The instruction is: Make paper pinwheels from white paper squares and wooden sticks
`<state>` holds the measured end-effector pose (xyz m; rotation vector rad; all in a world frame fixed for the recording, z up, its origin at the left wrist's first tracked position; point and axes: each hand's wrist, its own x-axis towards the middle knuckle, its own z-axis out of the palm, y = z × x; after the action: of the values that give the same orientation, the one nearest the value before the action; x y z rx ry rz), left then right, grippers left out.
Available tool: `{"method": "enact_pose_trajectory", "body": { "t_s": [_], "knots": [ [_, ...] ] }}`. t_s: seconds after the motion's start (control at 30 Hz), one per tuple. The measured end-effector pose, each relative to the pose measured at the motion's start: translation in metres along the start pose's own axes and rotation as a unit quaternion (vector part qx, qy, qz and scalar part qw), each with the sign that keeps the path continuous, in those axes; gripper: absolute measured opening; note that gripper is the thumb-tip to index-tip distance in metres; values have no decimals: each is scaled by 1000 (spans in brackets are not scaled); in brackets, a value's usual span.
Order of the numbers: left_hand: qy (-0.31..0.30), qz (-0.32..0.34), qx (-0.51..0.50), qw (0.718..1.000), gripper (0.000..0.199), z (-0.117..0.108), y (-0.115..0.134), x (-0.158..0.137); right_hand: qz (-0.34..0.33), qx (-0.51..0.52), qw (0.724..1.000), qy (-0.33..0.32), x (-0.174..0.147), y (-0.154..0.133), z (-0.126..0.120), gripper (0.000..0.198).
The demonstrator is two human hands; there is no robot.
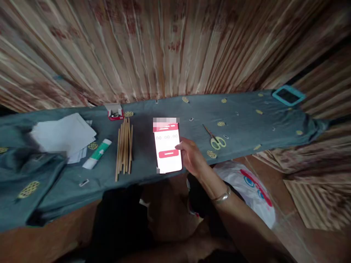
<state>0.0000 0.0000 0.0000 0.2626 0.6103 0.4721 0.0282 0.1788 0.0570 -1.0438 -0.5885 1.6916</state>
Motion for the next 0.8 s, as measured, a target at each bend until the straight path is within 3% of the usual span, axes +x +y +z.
{"method": "enact_pose_trajectory", "body": {
  "t_s": [0.37,0.8],
  "knots": [
    [12,-15,15,1000,90,-1,-3,5,-9,-4,1000,-18,0,3,-2,16],
    [6,-12,17,1000,83,-7,-10,6,-12,-10,1000,-13,0,2,-1,16]
  ]
}}
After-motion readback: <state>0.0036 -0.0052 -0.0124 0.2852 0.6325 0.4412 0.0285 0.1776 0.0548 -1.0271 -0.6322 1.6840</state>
